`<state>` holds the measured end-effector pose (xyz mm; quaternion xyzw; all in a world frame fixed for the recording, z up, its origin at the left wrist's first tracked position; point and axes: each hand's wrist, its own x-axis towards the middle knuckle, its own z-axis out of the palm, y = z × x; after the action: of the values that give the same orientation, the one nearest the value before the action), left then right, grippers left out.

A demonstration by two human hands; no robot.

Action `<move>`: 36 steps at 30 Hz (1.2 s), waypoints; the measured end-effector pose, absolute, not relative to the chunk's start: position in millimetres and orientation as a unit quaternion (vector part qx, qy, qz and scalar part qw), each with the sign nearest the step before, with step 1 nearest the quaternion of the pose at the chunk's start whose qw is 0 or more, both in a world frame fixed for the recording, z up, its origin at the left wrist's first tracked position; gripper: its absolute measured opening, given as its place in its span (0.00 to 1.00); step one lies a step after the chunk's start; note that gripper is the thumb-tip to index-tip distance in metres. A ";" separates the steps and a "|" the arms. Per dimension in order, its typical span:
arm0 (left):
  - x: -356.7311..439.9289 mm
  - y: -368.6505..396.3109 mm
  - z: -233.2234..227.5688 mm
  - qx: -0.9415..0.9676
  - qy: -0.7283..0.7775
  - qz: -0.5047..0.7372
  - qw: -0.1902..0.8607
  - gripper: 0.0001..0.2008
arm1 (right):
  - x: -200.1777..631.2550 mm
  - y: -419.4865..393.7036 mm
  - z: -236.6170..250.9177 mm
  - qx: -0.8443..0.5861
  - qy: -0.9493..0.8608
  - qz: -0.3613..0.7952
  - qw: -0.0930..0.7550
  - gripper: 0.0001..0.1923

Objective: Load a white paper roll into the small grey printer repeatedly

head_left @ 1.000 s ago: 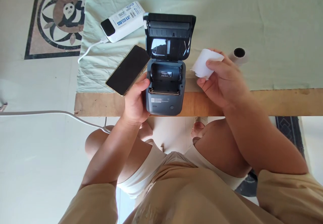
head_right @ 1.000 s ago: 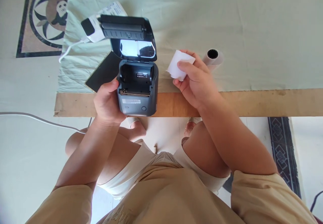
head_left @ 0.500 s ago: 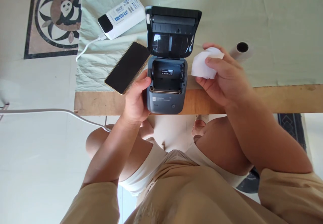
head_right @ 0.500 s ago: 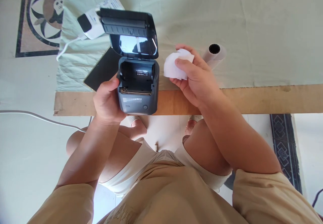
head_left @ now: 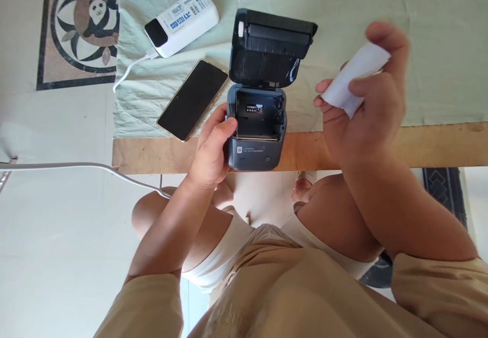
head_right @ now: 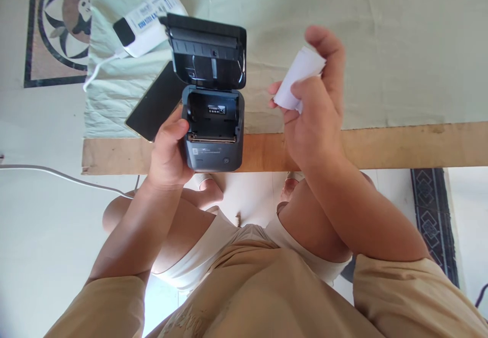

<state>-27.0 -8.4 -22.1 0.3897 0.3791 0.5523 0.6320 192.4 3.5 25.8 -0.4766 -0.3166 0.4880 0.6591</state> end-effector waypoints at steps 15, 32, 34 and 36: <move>-29.6 -15.0 -32.1 0.516 0.399 0.537 0.535 0.20 | 174.6 -12.6 8.9 -0.418 -0.727 0.232 0.493 0.12; -30.0 -21.0 -26.5 0.472 0.385 0.517 0.601 0.24 | 173.8 -22.5 8.7 -0.365 -0.824 0.120 0.416 0.10; -32.7 -18.2 -28.8 0.495 0.379 0.502 0.599 0.29 | 172.3 -26.2 1.8 -0.346 -0.830 0.081 0.430 0.08; -34.5 -14.7 -30.8 0.520 0.375 0.488 0.593 0.34 | 173.4 -26.1 -2.5 -0.328 -0.828 0.082 0.447 0.06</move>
<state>-34.5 -14.7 -30.8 0.5199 0.3745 0.4882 0.5925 173.4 -26.1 -2.5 -0.3278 -0.8281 0.0824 0.4471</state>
